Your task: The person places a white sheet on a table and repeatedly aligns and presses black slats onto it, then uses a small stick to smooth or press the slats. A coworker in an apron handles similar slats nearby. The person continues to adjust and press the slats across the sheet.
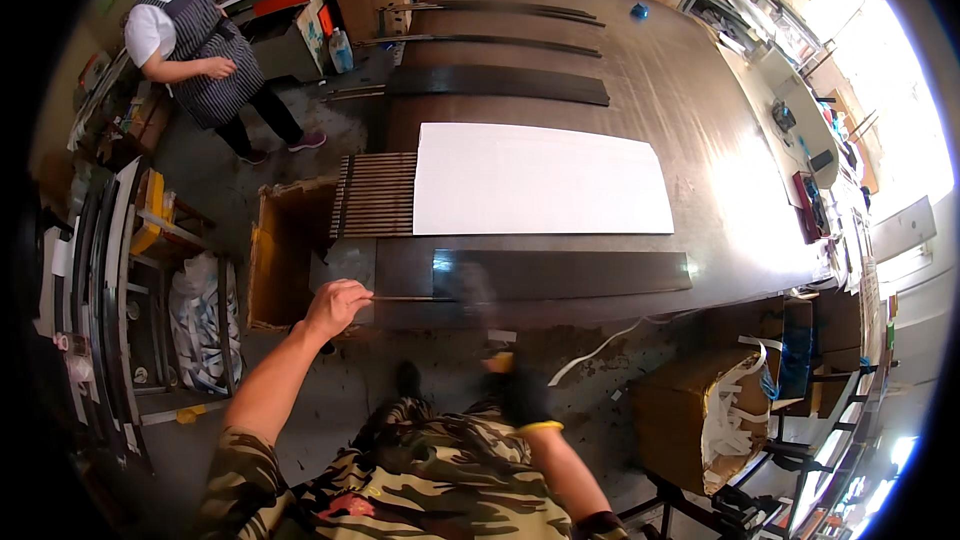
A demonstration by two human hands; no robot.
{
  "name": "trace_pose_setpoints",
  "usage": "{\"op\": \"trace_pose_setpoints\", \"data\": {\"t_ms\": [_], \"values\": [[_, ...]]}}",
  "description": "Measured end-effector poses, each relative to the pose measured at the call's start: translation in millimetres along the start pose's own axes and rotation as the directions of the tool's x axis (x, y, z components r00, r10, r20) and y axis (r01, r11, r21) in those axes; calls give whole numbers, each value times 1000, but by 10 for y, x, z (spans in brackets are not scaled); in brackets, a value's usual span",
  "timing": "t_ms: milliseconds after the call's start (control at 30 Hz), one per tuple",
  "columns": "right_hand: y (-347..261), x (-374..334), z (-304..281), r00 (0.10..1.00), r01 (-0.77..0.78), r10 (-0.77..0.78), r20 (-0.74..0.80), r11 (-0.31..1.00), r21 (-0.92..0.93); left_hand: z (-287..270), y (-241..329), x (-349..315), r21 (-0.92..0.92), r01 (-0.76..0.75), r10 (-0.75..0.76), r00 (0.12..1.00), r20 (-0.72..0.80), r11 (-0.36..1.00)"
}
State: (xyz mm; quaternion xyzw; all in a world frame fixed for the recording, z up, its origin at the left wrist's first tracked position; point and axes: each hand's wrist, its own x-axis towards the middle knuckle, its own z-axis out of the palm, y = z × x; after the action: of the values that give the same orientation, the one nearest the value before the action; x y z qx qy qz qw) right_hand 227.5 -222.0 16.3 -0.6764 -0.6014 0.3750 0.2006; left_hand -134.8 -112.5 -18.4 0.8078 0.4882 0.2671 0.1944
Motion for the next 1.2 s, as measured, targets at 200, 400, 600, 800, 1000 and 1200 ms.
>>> {"op": "trace_pose_setpoints", "data": {"t_ms": [200, 400, 600, 800, 1000, 1200], "values": [[-611, 157, 233, 992, 41, -10, 123, 968, -247, -9, -80, -32, -7, 5, -5, 1000, 18, 1000], [1481, 54, -1382, 949, -226, 176, -262, 958, -175, -83, -2, -158, -28, 98, -97, 995, 26, 995], [2540, 541, -2997, 667, -583, 618, -415, 781, 226, -84, 39, -102, -14, 140, -139, 990, 27, 990], [1906, 244, -1649, 881, -252, 172, -440, 959, -129, 5, 59, -115, -6, 128, -128, 991, -48, 992], [-89, 198, 192, 969, 242, -233, 78, 962, -129, 79, 98, -83, 7, 112, -111, 990, -82, 994], [138, 99, -741, 979, -169, 182, 88, 976, -135, 72, 212, -87, 31, 119, -114, 985, -127, 992]]}}
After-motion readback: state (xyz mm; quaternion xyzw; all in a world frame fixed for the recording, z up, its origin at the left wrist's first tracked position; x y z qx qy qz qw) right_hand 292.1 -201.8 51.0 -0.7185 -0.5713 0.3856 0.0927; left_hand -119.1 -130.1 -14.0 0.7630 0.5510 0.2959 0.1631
